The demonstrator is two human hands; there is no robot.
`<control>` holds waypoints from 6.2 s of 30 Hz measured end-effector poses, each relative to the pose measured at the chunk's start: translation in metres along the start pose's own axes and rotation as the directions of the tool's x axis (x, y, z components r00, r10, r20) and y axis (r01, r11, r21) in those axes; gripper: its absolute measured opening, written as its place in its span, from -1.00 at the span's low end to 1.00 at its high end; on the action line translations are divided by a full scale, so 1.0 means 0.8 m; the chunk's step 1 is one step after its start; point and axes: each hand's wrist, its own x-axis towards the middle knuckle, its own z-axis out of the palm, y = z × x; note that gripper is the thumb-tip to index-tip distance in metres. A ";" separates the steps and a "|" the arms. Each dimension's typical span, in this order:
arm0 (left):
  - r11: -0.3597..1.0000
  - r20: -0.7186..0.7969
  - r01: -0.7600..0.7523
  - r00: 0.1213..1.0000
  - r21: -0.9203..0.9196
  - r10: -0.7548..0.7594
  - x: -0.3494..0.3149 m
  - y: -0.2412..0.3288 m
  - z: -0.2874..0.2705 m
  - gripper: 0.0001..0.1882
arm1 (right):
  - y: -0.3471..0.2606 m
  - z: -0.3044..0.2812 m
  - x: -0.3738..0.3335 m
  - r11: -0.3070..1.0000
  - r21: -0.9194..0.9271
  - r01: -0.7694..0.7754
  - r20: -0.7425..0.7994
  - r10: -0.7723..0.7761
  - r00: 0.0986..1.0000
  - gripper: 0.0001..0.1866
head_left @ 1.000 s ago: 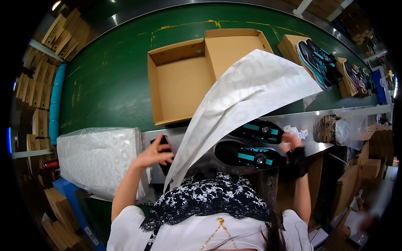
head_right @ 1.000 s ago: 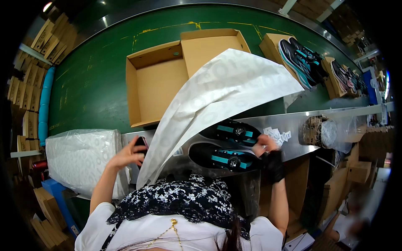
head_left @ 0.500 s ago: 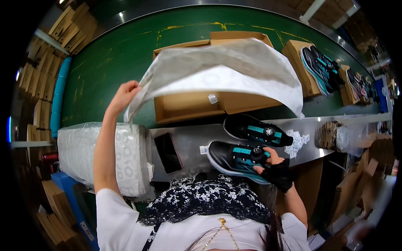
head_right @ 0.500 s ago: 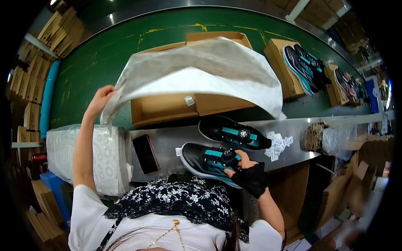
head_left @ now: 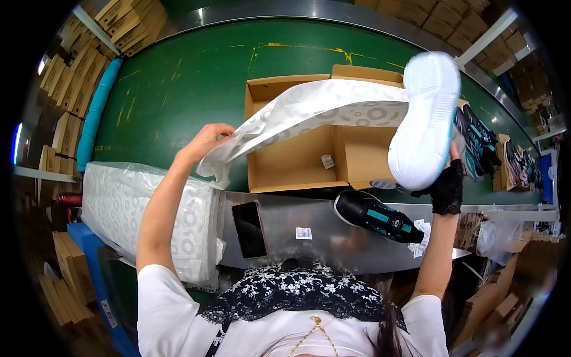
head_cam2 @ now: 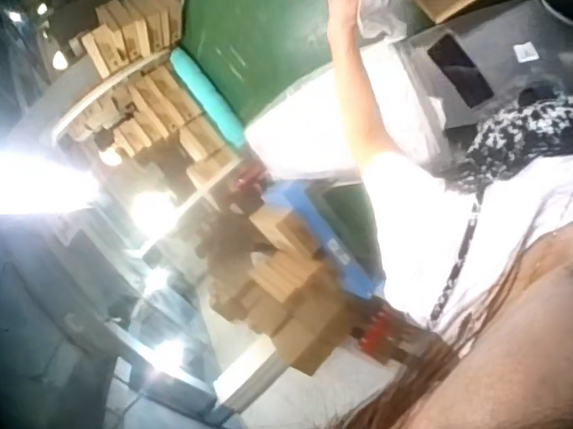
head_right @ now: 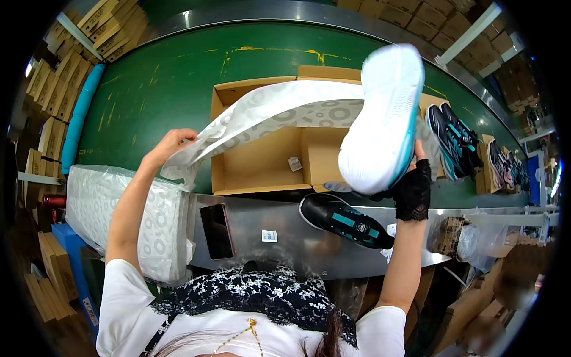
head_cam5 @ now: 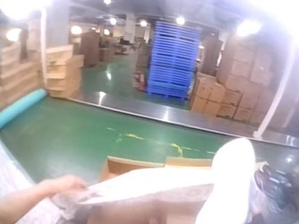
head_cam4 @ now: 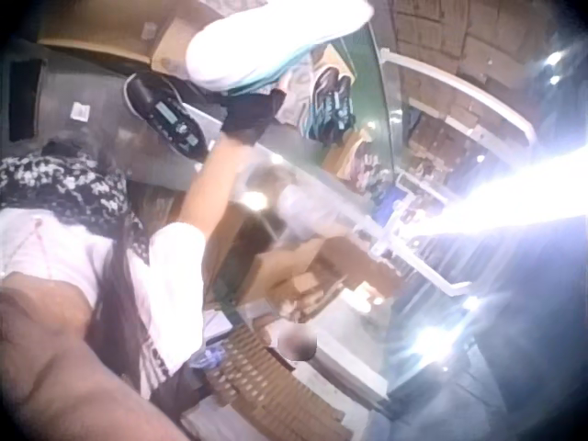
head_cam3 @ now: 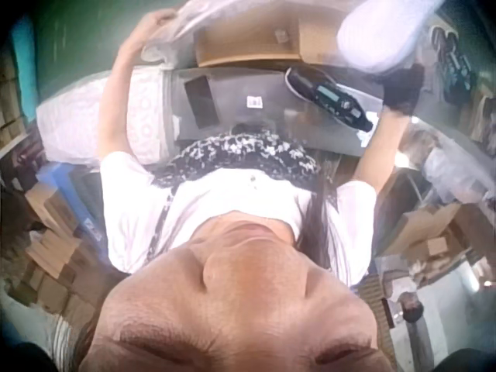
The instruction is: The person packs pairs of sneakers into cardboard boxes on a conveyor belt. They place tissue paper into the box, insert the shoes, and close the box. The process is repeated for multiple pairs of shoes, including teal and pink models.
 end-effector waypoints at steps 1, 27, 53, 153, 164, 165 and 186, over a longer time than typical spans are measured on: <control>0.992 -0.102 -0.108 0.988 0.063 0.114 -0.004 -0.008 -0.010 -0.75 | 0.028 -0.039 0.013 0.935 -0.313 0.164 0.063 -0.152 0.986 -0.65; 0.996 -0.253 -0.070 0.964 0.051 0.081 -0.061 -0.027 0.048 -0.28 | -0.034 -0.014 0.075 0.645 -0.524 0.556 0.203 -0.539 0.817 -0.58; 0.827 -0.225 0.154 0.921 -0.541 -0.319 -0.033 -0.037 -0.150 -0.73 | 0.101 0.195 0.024 0.950 -0.058 -0.307 0.141 0.312 0.940 -0.65; 0.268 0.373 0.408 0.911 -0.873 -0.175 0.084 0.087 0.178 -0.25 | 0.208 0.033 -0.040 0.790 0.163 -0.591 0.302 0.531 0.792 -0.59; 0.634 -0.592 -0.251 0.696 -0.732 -0.408 -0.065 0.025 0.123 -0.33 | 0.186 0.071 -0.001 0.504 -0.753 0.423 0.202 -0.434 0.878 -0.50; 0.531 -0.519 -0.256 0.737 -0.808 -0.434 -0.075 0.017 0.127 -0.29 | 0.181 0.075 -0.011 0.388 -0.761 0.520 0.355 -0.422 0.834 -0.46; -0.029 -0.095 -0.101 0.981 -0.994 -0.168 -0.068 0.053 0.093 -0.40 | 0.025 0.158 -0.017 0.423 -0.565 0.708 0.603 -0.374 0.705 -0.32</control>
